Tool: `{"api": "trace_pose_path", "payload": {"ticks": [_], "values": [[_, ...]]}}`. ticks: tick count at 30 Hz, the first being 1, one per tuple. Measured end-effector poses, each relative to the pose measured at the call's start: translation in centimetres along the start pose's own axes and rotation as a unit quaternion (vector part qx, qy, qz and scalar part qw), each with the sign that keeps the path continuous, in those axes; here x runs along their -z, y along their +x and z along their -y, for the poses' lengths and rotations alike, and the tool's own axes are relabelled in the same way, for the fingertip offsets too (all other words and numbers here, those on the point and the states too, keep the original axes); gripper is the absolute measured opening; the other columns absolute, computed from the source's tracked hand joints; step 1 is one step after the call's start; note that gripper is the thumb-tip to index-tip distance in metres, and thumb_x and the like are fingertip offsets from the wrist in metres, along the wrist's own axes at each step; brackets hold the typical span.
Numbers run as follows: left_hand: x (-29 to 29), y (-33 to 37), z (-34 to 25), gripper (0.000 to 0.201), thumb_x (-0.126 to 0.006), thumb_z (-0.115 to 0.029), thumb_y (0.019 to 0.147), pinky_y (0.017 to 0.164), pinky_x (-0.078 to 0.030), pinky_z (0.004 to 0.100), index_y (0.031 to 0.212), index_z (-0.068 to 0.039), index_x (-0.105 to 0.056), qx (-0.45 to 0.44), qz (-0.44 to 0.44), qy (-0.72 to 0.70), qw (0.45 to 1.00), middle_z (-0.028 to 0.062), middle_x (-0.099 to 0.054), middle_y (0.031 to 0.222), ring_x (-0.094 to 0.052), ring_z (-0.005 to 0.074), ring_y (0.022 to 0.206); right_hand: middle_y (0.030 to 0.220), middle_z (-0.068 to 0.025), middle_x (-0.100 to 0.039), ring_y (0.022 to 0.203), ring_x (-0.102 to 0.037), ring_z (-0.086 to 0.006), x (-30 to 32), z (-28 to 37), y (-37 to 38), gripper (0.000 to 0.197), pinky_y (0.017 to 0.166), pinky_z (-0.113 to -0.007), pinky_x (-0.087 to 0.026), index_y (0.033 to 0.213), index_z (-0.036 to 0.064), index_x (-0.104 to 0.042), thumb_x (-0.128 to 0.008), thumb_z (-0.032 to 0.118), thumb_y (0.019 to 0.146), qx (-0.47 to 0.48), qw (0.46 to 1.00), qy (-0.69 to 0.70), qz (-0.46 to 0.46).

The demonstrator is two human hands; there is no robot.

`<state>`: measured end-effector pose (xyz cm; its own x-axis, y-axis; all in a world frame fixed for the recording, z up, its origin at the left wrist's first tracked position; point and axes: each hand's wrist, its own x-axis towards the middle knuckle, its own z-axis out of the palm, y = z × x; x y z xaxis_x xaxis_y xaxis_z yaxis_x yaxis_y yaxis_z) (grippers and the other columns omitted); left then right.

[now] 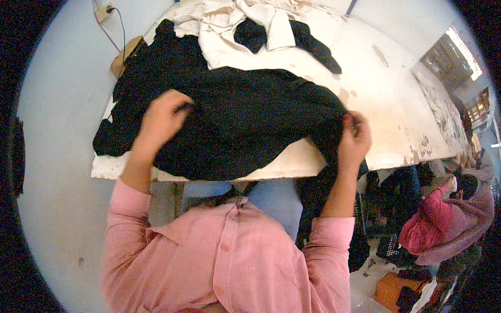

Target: The person uses a small blade to trim loose threads from a black garment laid on a white table. They repeatedly lift, turn, and reposition the garment to access different areas, then cut visible threads with the blade.

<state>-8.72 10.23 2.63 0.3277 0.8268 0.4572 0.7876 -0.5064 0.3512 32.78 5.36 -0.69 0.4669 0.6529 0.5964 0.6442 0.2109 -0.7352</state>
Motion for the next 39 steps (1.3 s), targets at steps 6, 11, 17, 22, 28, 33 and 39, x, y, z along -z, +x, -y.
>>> {"api": "trace_pose_path", "payload": {"ticks": [6, 11, 17, 22, 28, 33, 39], "values": [[6.2, 4.3, -3.5, 0.086, -0.084, -0.033, 0.066, 0.108, -0.038, 0.0409, 0.138, -0.004, -0.047, -0.167, 0.062, 0.012, 0.984, 0.022, -0.048, 0.137, -0.047, 0.0392, 0.127, 0.096, -0.0026, -0.066, 0.089, -0.058, -0.0117, -0.7, 7.9, 4.5, 0.012, 0.084, -0.026, -0.047, 0.103, 0.002, -0.064, -0.062, 0.003, 0.091, 0.065, 0.982, 0.156, 0.081], [0.5, 8.7, -12.9, 0.071, -0.076, -0.028, 0.077, 0.098, -0.047, 0.0432, 0.139, -0.007, -0.047, -0.091, 0.115, -0.153, 0.977, 0.0262, -0.06, 0.122, -0.059, 0.0413, 0.112, 0.093, -0.0056, -0.066, 0.085, -0.06, -0.0134, -4.8, 13.4, 5.0, 0.017, 0.081, -0.026, -0.048, 0.103, 0.0012, -0.066, -0.065, -0.001, 0.086, 0.162, 0.899, 0.275, 0.301], [2.7, 14.7, -7.7, 0.037, -0.059, 0.001, 0.078, 0.09, -0.05, 0.0396, 0.115, 0.002, -0.062, -0.021, -0.087, -0.009, 0.996, 0.024, -0.067, 0.108, -0.066, 0.0364, 0.102, 0.117, -0.0182, -0.052, 0.1, -0.06, -0.0332, -4.3, 6.9, 5.0, 0.103, 0.087, -0.041, -0.05, 0.14, 0.0061, -0.044, -0.089, 0.049, 0.057, 0.175, 0.955, 0.007, 0.237], [7.7, 16.7, -1.8, 0.032, -0.058, -0.02, 0.091, 0.083, -0.051, 0.0417, 0.112, 0.004, -0.061, 0.014, -0.122, 0.095, 0.988, 0.0219, -0.07, 0.098, -0.068, 0.0358, 0.095, 0.122, -0.0172, -0.052, 0.09, -0.066, -0.0341, -3.7, 3.1, 1.8, 0.09, 0.079, -0.043, -0.055, 0.145, 0.0087, -0.033, -0.08, 0.025, 0.071, 0.07, 0.914, -0.09, 0.389], [12.9, 18.6, 9.5, 0.035, -0.056, -0.024, 0.09, 0.089, -0.049, 0.0472, 0.118, -0.002, -0.058, 0.118, -0.172, 0.344, 0.915, 0.023, -0.067, 0.108, -0.064, 0.04, 0.102, 0.094, -0.0131, -0.069, 0.09, -0.066, -0.0211, -0.8, -3.2, 5.0, 0.026, 0.076, -0.033, -0.051, 0.103, -0.0002, -0.068, -0.068, 0.012, 0.081, -0.087, 0.889, -0.001, 0.45], [16.6, 17.5, 8.5, 0.03, -0.06, -0.024, 0.089, 0.091, -0.049, 0.0463, 0.11, -0.003, -0.062, 0.155, -0.146, 0.327, 0.921, 0.0213, -0.067, 0.11, -0.064, 0.0378, 0.103, 0.089, 0.0002, -0.064, 0.085, -0.056, -0.0121, 3.7, -1.9, 12.5, 0.027, 0.079, -0.027, -0.044, 0.1, 0.0007, -0.069, -0.07, 0.026, 0.09, -0.184, 0.939, 0.195, 0.214], [19.9, 17.3, 1.1, 0.025, -0.064, -0.023, 0.087, 0.092, -0.049, 0.0452, 0.102, -0.003, -0.067, 0.075, -0.101, 0.191, 0.974, 0.0191, -0.067, 0.112, -0.063, 0.035, 0.103, 0.091, -0.0019, -0.065, 0.085, -0.057, -0.0125, 7.3, -1.0, 21.3, 0.039, 0.078, -0.026, -0.044, 0.102, 0.0008, -0.068, -0.068, 0.038, 0.091, -0.055, 0.975, 0.163, 0.138]]}}
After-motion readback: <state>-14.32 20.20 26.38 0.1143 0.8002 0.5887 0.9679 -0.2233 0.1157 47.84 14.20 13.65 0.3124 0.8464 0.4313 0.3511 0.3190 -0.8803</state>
